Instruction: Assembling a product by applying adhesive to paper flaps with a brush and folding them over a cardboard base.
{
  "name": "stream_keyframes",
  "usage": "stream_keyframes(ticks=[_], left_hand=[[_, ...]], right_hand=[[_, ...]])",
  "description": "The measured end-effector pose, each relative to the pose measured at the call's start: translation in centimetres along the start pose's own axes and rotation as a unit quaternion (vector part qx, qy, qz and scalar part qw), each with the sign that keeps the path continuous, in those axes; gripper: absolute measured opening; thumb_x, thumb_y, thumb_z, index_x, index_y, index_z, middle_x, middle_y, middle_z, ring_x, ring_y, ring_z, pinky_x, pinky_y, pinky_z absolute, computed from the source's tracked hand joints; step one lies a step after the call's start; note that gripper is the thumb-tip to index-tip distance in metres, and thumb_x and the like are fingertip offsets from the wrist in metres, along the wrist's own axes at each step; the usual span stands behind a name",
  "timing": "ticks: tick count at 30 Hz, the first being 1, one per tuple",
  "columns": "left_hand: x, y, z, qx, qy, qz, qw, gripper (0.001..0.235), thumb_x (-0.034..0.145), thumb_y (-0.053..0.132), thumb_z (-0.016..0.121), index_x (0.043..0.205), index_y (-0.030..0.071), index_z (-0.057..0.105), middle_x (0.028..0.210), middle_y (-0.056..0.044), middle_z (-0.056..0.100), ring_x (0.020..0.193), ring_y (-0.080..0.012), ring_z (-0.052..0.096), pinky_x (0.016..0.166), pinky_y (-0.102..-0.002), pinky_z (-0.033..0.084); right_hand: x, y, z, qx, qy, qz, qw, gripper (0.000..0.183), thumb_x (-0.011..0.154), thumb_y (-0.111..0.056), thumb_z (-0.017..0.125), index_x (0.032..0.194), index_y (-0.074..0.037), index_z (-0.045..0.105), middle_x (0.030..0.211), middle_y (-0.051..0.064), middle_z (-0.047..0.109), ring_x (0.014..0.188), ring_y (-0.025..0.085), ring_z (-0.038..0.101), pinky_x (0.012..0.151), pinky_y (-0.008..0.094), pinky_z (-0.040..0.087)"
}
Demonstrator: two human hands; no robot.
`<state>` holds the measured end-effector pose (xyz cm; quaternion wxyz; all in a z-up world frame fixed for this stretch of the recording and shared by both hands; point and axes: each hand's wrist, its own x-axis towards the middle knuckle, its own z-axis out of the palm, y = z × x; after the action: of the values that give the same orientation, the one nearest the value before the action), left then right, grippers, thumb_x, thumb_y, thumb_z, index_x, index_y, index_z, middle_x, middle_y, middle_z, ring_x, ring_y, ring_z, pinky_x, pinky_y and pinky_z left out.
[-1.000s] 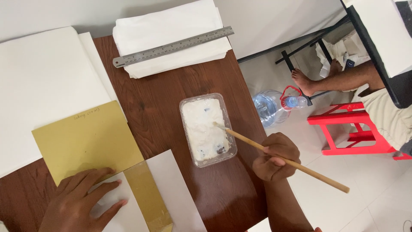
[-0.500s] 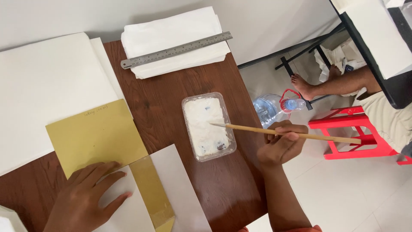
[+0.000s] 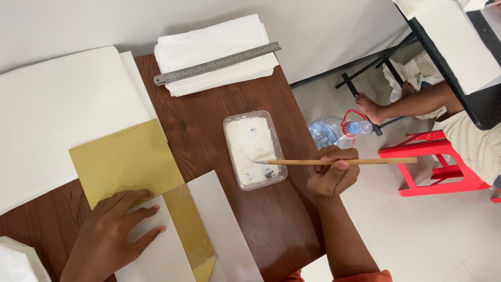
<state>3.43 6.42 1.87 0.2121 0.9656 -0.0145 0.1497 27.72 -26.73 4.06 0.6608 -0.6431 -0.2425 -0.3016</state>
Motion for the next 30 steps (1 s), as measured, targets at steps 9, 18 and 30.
stream_keyframes(ticks=[9, 18, 30], left_hand=[[0.1, -0.1, 0.0, 0.007, -0.008, -0.007, 1.0, 0.027, 0.074, 0.038, 0.084, 0.096, 0.023, 0.08, 0.122, 0.003, 0.07, 0.108, -0.0223, 0.068, 0.089, -0.043, 0.056], [0.3, 0.4, -0.3, -0.002, -0.011, -0.007, 1.0, 0.028, 0.074, 0.037, 0.085, 0.098, 0.022, 0.08, 0.125, 0.002, 0.07, 0.111, -0.023, 0.068, 0.092, -0.042, 0.056], [-1.3, 0.8, -1.1, 0.015, -0.173, -0.043, 0.984, 0.062, 0.076, 0.047, 0.083, 0.126, 0.013, 0.068, 0.151, -0.003, 0.05, 0.138, -0.0297, 0.045, 0.109, -0.05, 0.041]], right_hand=[[-0.1, 2.3, -1.4, -0.022, -0.03, -0.015, 0.999, 0.036, 0.106, -0.032, 0.041, 0.083, -0.006, 0.051, 0.058, 0.004, 0.04, 0.046, 0.013, 0.036, 0.042, 0.025, 0.025], [-0.3, 2.6, -1.9, -0.009, 0.025, -0.053, 0.998, 0.039, 0.097, -0.038, 0.047, 0.071, -0.009, 0.046, 0.053, 0.002, 0.034, 0.043, 0.016, 0.038, 0.043, 0.028, 0.023], [1.7, -2.4, 1.2, 0.074, 0.101, 0.16, 0.979, 0.038, 0.105, -0.048, 0.055, 0.095, -0.014, 0.042, 0.065, 0.003, 0.037, 0.049, 0.01, 0.031, 0.038, 0.023, 0.027]])
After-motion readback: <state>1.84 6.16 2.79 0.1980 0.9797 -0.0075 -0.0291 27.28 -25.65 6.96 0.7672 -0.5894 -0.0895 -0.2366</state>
